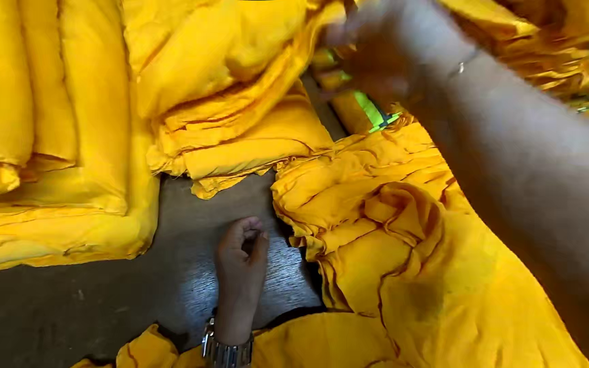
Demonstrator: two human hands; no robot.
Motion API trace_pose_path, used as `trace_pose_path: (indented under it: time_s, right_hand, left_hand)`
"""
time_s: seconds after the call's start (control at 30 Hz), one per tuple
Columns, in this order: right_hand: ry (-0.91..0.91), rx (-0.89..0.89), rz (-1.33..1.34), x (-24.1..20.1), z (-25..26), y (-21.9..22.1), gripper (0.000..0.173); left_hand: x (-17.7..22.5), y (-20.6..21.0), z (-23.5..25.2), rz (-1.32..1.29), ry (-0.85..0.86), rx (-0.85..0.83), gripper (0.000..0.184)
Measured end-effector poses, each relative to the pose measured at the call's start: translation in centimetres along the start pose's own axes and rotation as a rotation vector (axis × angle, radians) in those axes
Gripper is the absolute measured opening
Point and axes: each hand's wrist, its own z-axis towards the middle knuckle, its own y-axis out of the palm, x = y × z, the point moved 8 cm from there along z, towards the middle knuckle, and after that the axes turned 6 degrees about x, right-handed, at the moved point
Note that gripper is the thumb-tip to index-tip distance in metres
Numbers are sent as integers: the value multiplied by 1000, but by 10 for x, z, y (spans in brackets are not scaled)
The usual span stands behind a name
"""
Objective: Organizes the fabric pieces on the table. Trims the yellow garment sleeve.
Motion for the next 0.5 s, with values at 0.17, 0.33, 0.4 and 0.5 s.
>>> trace_pose_path:
  time_s: [0.17,0.33,0.4,0.5]
  right_hand:
    - [209,51,-487,102,-42,8,54]
    - [355,199,-465,94,-25,20,39]
    - [385,237,-273,87,-20,23,36]
    - [340,246,-43,56,-7,26,38]
  left_hand:
    - [3,3,-2,33,7,-38,22]
    - [5,3,-2,28,20,-46,22]
    - [5,3,-1,11,12,-40,21]
    - [4,2,-1,1,-1,-49,21]
